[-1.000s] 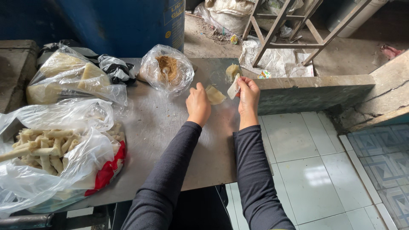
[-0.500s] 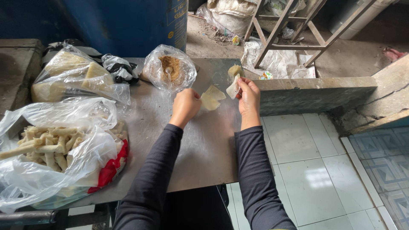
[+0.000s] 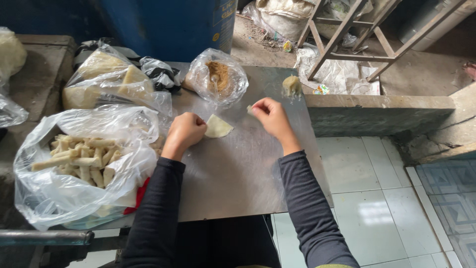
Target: The person takes a triangular dough wrapper, spoons brown filling from a plastic bag onto it, folds the wrapper over into a closed triangle, and places the folded pastry into a plastic bag already holding many similar folded pieces.
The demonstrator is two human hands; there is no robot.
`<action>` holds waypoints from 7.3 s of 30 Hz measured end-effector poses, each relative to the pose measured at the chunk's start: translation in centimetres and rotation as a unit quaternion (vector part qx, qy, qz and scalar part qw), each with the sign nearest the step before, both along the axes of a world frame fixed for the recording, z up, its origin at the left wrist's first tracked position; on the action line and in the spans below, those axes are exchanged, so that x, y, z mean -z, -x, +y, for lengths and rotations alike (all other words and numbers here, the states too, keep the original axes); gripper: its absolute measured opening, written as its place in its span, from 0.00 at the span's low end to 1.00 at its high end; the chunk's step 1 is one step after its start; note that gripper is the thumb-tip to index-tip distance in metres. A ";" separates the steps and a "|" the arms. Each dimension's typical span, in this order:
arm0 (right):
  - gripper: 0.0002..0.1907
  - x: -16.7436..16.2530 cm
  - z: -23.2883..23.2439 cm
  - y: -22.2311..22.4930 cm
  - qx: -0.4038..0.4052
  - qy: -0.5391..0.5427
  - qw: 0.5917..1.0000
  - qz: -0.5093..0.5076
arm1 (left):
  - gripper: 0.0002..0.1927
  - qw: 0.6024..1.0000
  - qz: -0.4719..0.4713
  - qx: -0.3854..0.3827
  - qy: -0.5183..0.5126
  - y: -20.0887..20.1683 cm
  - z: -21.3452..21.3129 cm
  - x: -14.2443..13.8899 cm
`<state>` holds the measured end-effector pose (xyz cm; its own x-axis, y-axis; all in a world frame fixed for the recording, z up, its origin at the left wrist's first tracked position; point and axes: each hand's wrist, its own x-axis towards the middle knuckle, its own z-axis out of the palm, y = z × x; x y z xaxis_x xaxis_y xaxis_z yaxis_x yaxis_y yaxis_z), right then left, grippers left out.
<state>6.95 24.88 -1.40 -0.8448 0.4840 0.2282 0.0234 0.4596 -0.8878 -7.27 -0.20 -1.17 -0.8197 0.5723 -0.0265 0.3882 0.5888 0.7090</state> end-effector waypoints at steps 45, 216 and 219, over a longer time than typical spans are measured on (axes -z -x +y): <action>0.17 -5.5 -5.8 6.6 -0.081 -0.366 0.927 0.013 | 0.07 0.990 0.097 -0.092 -0.042 -2.3 0.4 1.8; 0.10 0.1 -9.7 4.5 0.024 -0.226 0.968 -0.105 | 0.11 0.984 0.120 -0.124 -0.049 -1.8 0.9 1.5; 0.10 0.3 -9.4 4.7 0.004 -0.247 0.966 -0.071 | 0.09 0.986 0.115 -0.104 -0.057 -1.5 0.8 1.8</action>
